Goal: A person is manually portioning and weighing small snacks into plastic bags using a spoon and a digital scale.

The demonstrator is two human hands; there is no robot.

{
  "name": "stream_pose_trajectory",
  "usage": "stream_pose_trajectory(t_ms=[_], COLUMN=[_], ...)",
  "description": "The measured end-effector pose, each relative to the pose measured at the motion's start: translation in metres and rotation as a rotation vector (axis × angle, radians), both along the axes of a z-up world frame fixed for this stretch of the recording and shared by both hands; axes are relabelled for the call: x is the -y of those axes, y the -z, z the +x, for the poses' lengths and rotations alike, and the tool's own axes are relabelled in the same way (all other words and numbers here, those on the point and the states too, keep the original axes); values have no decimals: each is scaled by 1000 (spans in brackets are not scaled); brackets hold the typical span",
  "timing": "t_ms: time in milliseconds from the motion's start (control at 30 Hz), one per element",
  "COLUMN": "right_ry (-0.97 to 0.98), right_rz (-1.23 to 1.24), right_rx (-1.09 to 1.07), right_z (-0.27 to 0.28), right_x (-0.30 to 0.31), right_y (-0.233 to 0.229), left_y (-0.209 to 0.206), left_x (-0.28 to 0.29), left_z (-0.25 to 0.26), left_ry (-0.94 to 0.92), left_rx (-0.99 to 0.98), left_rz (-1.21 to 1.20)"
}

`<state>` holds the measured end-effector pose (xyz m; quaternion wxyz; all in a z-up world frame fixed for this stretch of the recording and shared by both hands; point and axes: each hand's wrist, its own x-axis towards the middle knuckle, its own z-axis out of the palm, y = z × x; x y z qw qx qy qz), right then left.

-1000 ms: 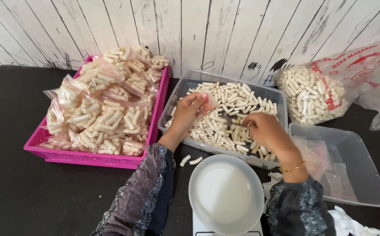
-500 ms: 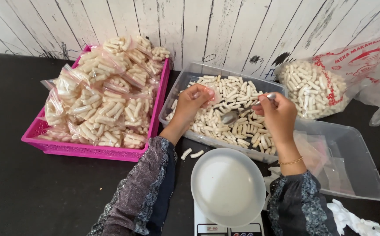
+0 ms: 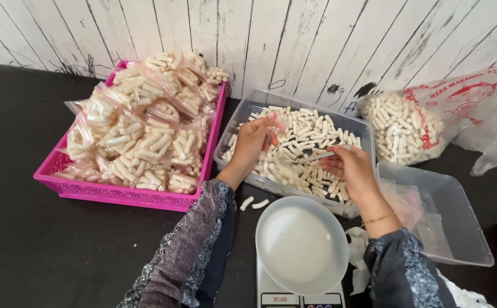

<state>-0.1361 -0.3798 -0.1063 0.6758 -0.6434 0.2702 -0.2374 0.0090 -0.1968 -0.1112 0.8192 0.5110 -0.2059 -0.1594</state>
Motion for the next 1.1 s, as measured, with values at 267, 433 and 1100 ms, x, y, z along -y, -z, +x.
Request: stream_pose_trajectory(t_ms=[267, 433, 1100], right_ry=[104, 128, -2], right_rz=[-78, -249, 74], right_rx=[45, 22, -30], right_z=[-17, -16, -4], right_x=[43, 45, 31], right_y=[-26, -28, 10], left_y=[6, 2, -5], left_x=[4, 1, -3], left_z=[5, 2, -5], left_ry=[-29, -40, -78], left_rx=[26, 10, 11], left_rz=[22, -7, -20])
